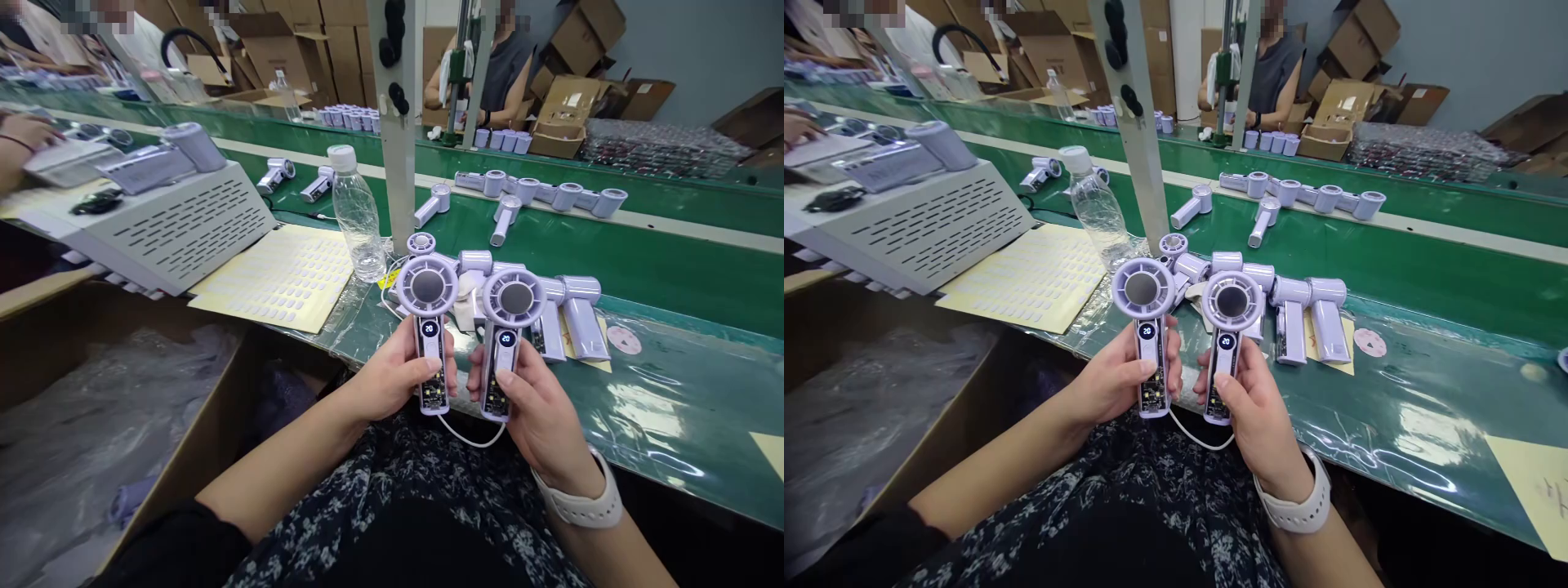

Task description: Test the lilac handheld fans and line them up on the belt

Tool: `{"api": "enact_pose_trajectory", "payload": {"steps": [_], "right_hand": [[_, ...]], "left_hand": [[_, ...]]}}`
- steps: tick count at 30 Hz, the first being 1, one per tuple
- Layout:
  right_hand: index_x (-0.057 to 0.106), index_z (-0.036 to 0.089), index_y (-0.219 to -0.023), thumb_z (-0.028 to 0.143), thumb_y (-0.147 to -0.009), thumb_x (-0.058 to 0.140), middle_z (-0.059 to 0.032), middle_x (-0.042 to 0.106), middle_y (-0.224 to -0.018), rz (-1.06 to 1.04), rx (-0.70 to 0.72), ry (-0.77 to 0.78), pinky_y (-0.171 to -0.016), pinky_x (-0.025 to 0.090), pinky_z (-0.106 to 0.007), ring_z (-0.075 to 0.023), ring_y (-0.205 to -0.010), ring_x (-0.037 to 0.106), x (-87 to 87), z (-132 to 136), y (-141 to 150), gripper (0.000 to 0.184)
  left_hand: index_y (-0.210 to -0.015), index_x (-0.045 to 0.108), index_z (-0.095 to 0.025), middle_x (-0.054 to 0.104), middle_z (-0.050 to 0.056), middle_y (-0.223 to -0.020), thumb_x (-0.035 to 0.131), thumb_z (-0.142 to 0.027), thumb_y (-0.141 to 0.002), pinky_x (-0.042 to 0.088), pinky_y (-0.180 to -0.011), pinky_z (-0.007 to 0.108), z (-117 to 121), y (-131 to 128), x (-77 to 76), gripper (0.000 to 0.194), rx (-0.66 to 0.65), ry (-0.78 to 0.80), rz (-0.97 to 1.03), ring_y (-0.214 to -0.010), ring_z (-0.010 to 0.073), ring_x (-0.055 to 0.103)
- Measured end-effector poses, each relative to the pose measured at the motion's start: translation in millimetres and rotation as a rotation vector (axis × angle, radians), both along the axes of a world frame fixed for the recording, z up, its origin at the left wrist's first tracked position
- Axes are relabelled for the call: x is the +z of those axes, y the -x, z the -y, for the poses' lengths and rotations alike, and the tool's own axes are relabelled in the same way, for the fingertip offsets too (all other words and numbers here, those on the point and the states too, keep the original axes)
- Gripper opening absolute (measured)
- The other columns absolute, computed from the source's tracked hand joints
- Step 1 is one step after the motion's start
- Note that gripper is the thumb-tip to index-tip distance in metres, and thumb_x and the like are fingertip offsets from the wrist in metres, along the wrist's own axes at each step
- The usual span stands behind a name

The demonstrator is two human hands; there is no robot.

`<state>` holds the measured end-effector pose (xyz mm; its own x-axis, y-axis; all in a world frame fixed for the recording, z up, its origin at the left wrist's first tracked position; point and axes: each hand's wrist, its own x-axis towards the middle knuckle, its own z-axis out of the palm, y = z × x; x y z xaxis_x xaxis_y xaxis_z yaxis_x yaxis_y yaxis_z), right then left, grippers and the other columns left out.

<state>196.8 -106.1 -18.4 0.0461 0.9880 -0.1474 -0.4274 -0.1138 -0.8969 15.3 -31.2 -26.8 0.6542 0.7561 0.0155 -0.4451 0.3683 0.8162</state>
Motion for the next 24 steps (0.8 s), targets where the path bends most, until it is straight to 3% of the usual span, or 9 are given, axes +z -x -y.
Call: {"api": "enact_pose_trajectory", "payload": {"steps": [4, 9, 13, 16, 20, 24], "right_hand": [[0.067, 0.024, -0.104, 0.039, -0.094, 0.07, -0.0035, 0.07, -0.097, 0.006, -0.022, 0.014, -0.061, 0.056, -0.026, -0.0144, -0.07, 0.064, -4.3, -0.1, 0.7, 0.019], [0.068, 0.022, -0.104, 0.042, -0.093, 0.071, -0.004, 0.07, -0.095, 0.015, 0.018, 0.0, -0.057, 0.055, -0.025, -0.0143, -0.068, 0.064, 0.3, 1.5, -1.1, 0.023], [0.068, 0.022, -0.102, 0.041, -0.094, 0.069, -0.0035, 0.069, -0.095, 0.076, -0.029, -0.04, -0.056, 0.053, -0.023, -0.013, -0.067, 0.062, 7.1, -2.7, -2.4, 0.02], [0.067, 0.023, -0.105, 0.042, -0.094, 0.069, -0.0038, 0.07, -0.096, 0.052, -0.03, -0.005, -0.061, 0.056, -0.025, -0.0143, -0.071, 0.064, 8.8, -6.2, -2.0, 0.022], [0.067, 0.021, -0.103, 0.049, -0.093, 0.067, -0.0051, 0.07, -0.095, -0.007, -0.039, 0.029, -0.061, 0.057, -0.027, -0.0154, -0.07, 0.065, 9.8, -7.2, -0.9, 0.029], [0.065, 0.021, -0.099, 0.047, -0.092, 0.067, -0.0049, 0.069, -0.092, -0.018, -0.038, 0.023, -0.056, 0.055, -0.027, -0.0151, -0.067, 0.064, 11.6, -6.0, 1.0, 0.027]], "left_hand": [[-0.113, 0.05, -0.021, 0.06, -0.002, -0.089, 0.078, -0.034, -0.081, 0.058, -0.06, 0.029, -4.5, -3.0, -6.3, 0.044, 0.135, 0.108, -0.012, -0.064, 0.0125, 0.064], [-0.11, 0.052, -0.02, 0.061, -0.001, -0.09, 0.075, -0.037, -0.085, 0.062, -0.061, 0.033, -1.1, 3.1, 0.2, 0.038, -0.013, 0.025, 0.063, -0.063, 0.0135, 0.066], [-0.109, 0.053, -0.021, 0.06, -0.001, -0.092, 0.074, -0.038, -0.088, 0.063, -0.068, 0.035, -3.6, 6.2, 7.7, 0.034, 0.014, -0.107, -0.003, -0.068, 0.0144, 0.068], [-0.108, 0.054, -0.02, 0.06, 0.0, -0.095, 0.073, -0.039, -0.09, 0.063, -0.073, 0.038, -6.0, 5.5, 9.2, 0.032, -0.003, -0.097, -0.02, -0.072, 0.0159, 0.069], [-0.105, 0.054, -0.02, 0.06, 0.001, -0.092, 0.074, -0.039, -0.089, 0.06, -0.067, 0.032, -5.5, 3.2, 9.4, 0.032, -0.014, -0.047, -0.005, -0.07, 0.0153, 0.069], [-0.109, 0.054, -0.02, 0.06, 0.001, -0.093, 0.074, -0.035, -0.088, 0.061, -0.067, 0.034, -5.6, 2.0, 12.3, 0.032, -0.02, -0.052, 0.02, -0.068, 0.0156, 0.068]]}}
